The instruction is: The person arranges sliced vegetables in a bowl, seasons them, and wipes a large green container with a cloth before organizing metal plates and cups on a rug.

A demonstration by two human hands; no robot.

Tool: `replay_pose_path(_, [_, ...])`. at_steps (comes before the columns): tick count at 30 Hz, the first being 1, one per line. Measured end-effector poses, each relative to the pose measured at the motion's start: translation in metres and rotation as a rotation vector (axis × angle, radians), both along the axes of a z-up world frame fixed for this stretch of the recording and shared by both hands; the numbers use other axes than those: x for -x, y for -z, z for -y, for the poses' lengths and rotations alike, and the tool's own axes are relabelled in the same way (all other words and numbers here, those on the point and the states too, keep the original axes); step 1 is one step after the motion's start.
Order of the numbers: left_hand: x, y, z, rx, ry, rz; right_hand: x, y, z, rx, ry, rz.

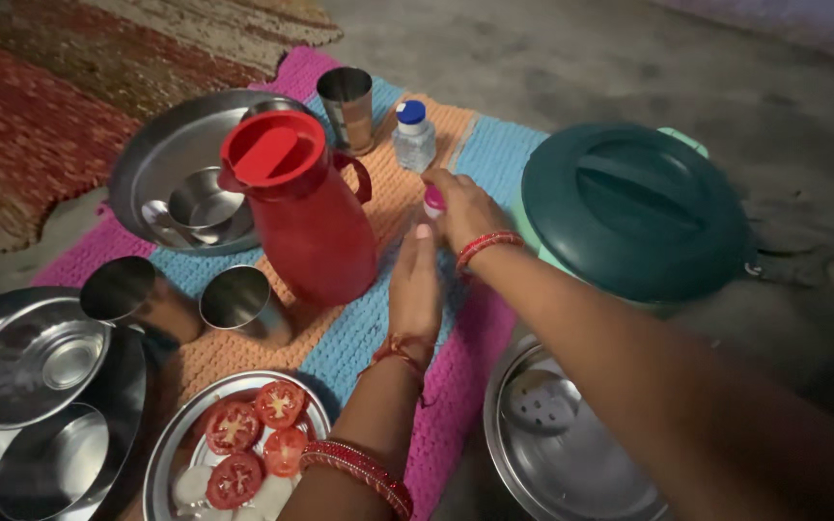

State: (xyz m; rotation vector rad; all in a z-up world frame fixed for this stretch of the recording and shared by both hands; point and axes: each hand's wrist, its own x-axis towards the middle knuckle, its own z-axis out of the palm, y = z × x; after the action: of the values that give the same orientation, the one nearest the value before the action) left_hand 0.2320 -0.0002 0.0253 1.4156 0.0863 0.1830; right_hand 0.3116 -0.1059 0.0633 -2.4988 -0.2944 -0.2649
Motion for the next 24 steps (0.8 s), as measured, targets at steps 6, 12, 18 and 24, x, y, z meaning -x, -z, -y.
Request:
replay_pose_path(6, [0.006, 0.033, 0.005, -0.223, -0.071, -0.19, 0.017, -0.007, 0.01, -0.047, -0.096, 0.26])
replay_pose_path(12, [0.055, 0.025, -0.001, -0.383, 0.227, -0.394, 0.088, -0.041, 0.04, 0.04, -0.146, -0.246])
replay_pose_path(18, [0.109, 0.005, 0.005, -0.292, 0.361, -0.561, 0.122, -0.047, 0.072, 0.237, -0.294, -0.431])
replay_pose_path(24, [0.142, -0.008, 0.002, -0.511, 0.322, -0.662, 0.14, -0.062, 0.093, 0.443, -0.336, -0.63])
